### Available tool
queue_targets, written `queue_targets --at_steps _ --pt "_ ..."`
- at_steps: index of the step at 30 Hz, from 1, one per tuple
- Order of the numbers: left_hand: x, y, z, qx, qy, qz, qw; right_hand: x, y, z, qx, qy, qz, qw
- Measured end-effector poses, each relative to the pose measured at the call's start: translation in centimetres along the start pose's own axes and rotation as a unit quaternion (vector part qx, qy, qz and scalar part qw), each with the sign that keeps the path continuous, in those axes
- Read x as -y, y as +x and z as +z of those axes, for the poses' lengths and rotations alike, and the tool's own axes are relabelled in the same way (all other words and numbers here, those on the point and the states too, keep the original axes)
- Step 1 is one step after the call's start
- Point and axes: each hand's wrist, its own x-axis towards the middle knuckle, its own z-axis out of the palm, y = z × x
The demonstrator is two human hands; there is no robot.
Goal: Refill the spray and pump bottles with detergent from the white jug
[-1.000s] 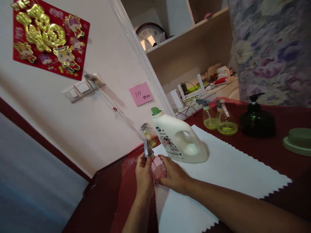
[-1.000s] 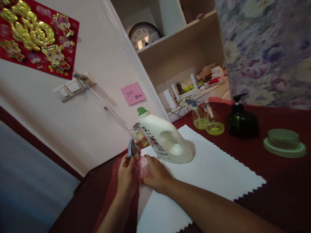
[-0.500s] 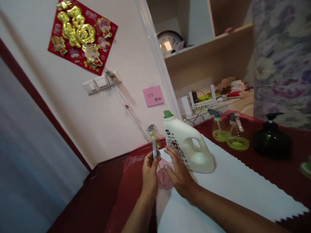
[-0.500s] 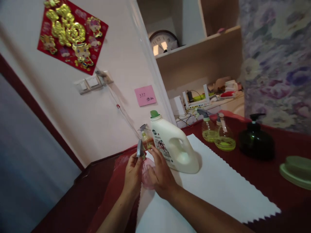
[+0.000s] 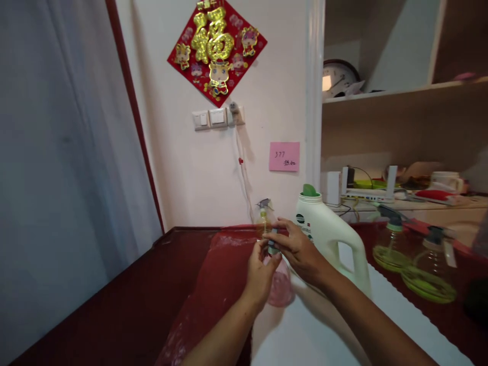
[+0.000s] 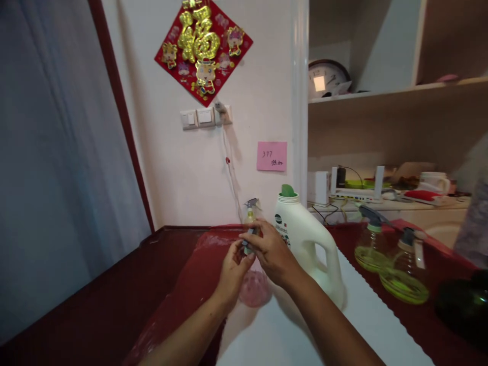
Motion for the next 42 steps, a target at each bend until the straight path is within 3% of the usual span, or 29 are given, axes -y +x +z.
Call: queue_targets --at_steps 10,19,26,32,42 --pt "0.4 0.1 0.7 -0.065 0.045 0.005 0.997 0.9 -0.1 -0.1 -0.003 -0.053 -0.017 0.998" --pt "-0.5 -0.8 0.6 0.005 0.101 0.025 0.995 0.6 -0.5 0.7 -0.010 -0.085 -0.014 0.996" --pt "0.3 -0.2 0.8 -0.022 0.084 0.031 0.996 0.8 -0.6 0.6 0.006 -0.108 -0.017 0.994" --pt "0.2 -0.4 0.7 -0.007 0.117 0.041 0.992 0.3 -0.7 0.6 0.007 -0.111 -0.016 0.994" --pt "-0.9 -0.6 0.9 -0.074 0.244 0.068 0.965 1.1 -0.5 0.2 0.020 -0.112 -0.017 0.993"
